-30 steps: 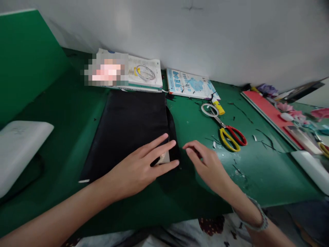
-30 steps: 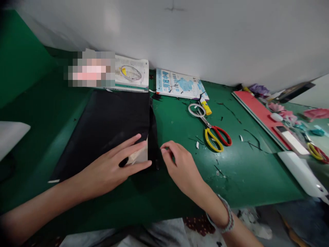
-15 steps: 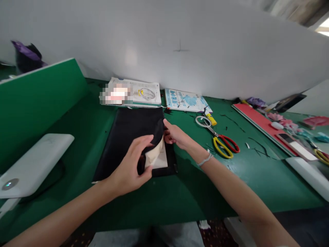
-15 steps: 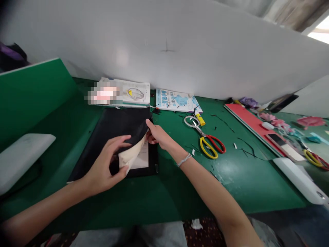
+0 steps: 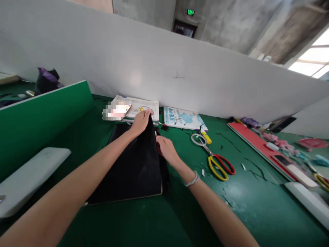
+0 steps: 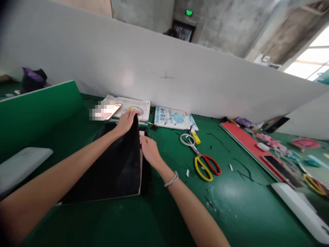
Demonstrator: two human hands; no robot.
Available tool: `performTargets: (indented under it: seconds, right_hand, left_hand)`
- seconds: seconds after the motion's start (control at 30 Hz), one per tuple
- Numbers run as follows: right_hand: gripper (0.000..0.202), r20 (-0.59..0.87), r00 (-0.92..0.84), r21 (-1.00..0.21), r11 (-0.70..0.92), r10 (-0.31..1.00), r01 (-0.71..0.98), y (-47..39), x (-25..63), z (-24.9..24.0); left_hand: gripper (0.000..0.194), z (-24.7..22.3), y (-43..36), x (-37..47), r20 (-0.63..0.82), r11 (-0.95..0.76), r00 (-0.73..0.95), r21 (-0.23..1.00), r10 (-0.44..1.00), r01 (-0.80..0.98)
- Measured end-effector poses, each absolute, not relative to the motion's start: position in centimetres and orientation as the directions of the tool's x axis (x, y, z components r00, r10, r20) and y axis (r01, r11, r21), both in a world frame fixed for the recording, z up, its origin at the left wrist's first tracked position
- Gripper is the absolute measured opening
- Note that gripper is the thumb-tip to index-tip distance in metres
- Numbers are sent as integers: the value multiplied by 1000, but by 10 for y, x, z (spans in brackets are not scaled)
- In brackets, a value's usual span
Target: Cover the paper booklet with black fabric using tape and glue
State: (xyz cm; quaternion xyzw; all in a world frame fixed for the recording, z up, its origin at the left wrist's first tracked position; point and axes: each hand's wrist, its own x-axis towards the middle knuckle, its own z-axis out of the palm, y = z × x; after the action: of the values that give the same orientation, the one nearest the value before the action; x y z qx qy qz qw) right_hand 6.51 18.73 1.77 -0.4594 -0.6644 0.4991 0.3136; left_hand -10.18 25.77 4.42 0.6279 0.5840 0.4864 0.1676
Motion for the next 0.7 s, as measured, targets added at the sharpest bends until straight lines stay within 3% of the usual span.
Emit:
performTargets:
  seconds: [0.1, 0.3, 0.5, 0.7]
  right_hand:
    - [33, 61, -422, -870, 255, 905, 422, 191, 68, 16]
    - [30, 220, -534, -571, 552, 816, 608, 259, 84, 22]
    - [38, 204, -806, -256, 825, 556, 504, 319, 74, 18]
    - [26, 212, -862, -117, 888, 460, 445, 324, 81, 4]
  left_hand:
    - [67, 22, 281, -97, 334, -231, -119, 828, 935, 510]
    - [67, -3, 285, -98, 246, -177, -98, 875, 964, 451]
    - [66, -3, 287, -98, 230, -181, -60, 880, 971, 440]
    - [66, -5, 287, -99, 220, -185, -22, 866, 975, 464]
